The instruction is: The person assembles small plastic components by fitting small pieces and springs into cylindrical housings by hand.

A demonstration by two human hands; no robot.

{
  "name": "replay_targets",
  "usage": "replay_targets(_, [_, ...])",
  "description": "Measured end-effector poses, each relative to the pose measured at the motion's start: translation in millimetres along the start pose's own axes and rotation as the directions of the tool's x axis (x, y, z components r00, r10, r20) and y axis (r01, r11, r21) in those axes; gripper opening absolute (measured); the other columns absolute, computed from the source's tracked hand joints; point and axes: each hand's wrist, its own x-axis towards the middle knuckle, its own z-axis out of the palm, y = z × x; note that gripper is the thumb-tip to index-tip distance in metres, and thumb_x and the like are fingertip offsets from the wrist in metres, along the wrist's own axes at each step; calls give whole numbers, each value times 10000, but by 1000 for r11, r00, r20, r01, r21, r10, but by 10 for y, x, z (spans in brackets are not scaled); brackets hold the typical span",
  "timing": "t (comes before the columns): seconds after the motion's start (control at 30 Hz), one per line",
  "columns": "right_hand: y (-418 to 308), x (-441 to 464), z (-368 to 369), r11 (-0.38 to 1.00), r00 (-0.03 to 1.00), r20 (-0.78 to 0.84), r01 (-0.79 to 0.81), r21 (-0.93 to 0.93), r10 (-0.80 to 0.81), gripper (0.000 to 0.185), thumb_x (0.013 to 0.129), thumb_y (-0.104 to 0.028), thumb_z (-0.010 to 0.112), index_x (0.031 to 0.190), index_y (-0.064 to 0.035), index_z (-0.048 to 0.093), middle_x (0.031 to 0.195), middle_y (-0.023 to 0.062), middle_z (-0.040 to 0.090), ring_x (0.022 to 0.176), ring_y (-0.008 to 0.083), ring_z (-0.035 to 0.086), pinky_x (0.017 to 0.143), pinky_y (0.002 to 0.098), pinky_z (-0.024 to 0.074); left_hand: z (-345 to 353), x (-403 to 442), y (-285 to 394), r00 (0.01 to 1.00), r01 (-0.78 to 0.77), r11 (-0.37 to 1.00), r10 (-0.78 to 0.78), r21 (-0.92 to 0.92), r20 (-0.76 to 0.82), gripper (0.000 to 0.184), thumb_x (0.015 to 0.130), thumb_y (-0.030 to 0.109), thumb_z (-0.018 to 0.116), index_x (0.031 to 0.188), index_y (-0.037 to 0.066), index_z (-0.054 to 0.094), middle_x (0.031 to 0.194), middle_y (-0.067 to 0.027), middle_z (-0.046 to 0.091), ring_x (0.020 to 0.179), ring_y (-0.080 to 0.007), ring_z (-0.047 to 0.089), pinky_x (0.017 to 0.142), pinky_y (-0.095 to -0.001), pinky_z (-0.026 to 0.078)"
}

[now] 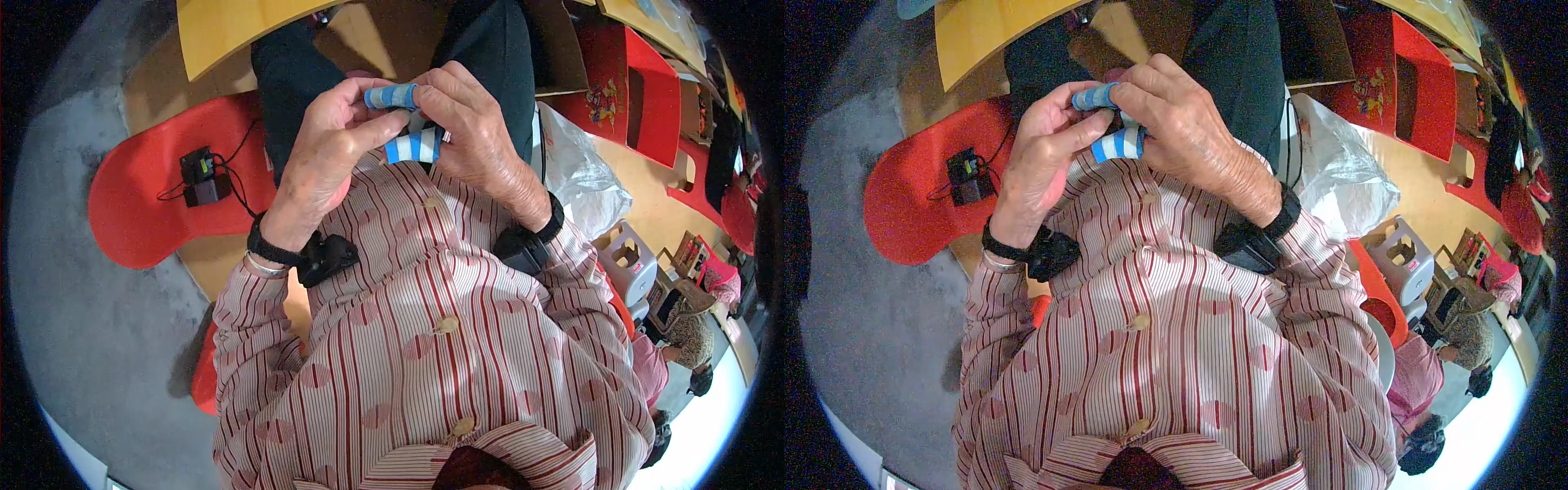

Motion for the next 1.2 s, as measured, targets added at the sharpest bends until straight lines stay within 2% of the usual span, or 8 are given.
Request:
replay_targets(0.17, [0,0,-2,999,1000,14,-19,38,19,395,576,-60,718,946,-18,583,849,100,544,773,308,506,675,386,457,8,-11,50,996,92,991,-92,-100,10,359,805,48,669,1121,-32,516,953,-68,607,846,-113,584,734,-238,475])
replay_targets(0.4, [-69,46,-25,992,996,-22,-80,97,83,370,591,-55,715,939,-26,594,848,94,552,788,307,511,671,388,452,58,27,25,998,-59,998,59,-1,-27,352,809,34,658,1123,-36,515,949,-67,605,836,-103,578,730,-231,474])
replay_targets(0.57, [-40,1,-44,977,988,8,-154,145,155,345,585,-27,702,915,-20,599,820,103,556,793,320,523,688,387,454,83,28,47,999,-45,998,46,55,-16,355,814,32,654,1132,-41,512,957,-72,604,840,-102,577,744,-230,476])
replay_targets(0.73, [-27,-4,5,976,987,-50,-140,166,150,337,579,3,685,904,-20,595,804,108,564,778,326,525,673,392,451,66,50,-15,999,-24,1000,25,10,-23,350,815,41,653,1131,-27,519,963,-65,607,850,-107,579,744,-230,474])
replay_targets(0.83, [-40,-7,5,960,977,-5,-210,183,215,344,576,7,688,906,-25,596,804,107,570,772,330,524,669,393,450,34,51,9,1000,-8,1000,8,6,-22,351,819,55,653,1135,-20,522,975,-58,609,862,-111,580,743,-233,470])
replay_targets(0.97, [-62,1,-9,969,982,-30,-180,168,187,380,563,49,690,925,-28,602,809,101,585,749,314,527,651,386,452,44,40,63,1000,15,999,-14,-33,26,355,832,76,652,1148,-18,522,986,-55,612,869,-108,580,750,-233,464])
replay_targets(1.07, [-59,0,-19,948,977,-29,-196,251,209,395,562,46,709,935,-28,605,821,98,593,748,299,535,644,378,457,-24,25,85,997,-4,1000,5,-18,71,355,846,87,646,1162,-18,521,970,-52,615,862,-99,581,761,-231,463])
replay_targets(1.2, [-54,11,1,968,983,-45,-167,189,178,378,588,-9,743,943,-36,615,814,89,603,743,287,545,636,359,469,-30,8,120,996,-30,1000,29,1,82,365,866,98,633,1192,-17,517,953,-47,619,852,-89,582,768,-228,463])
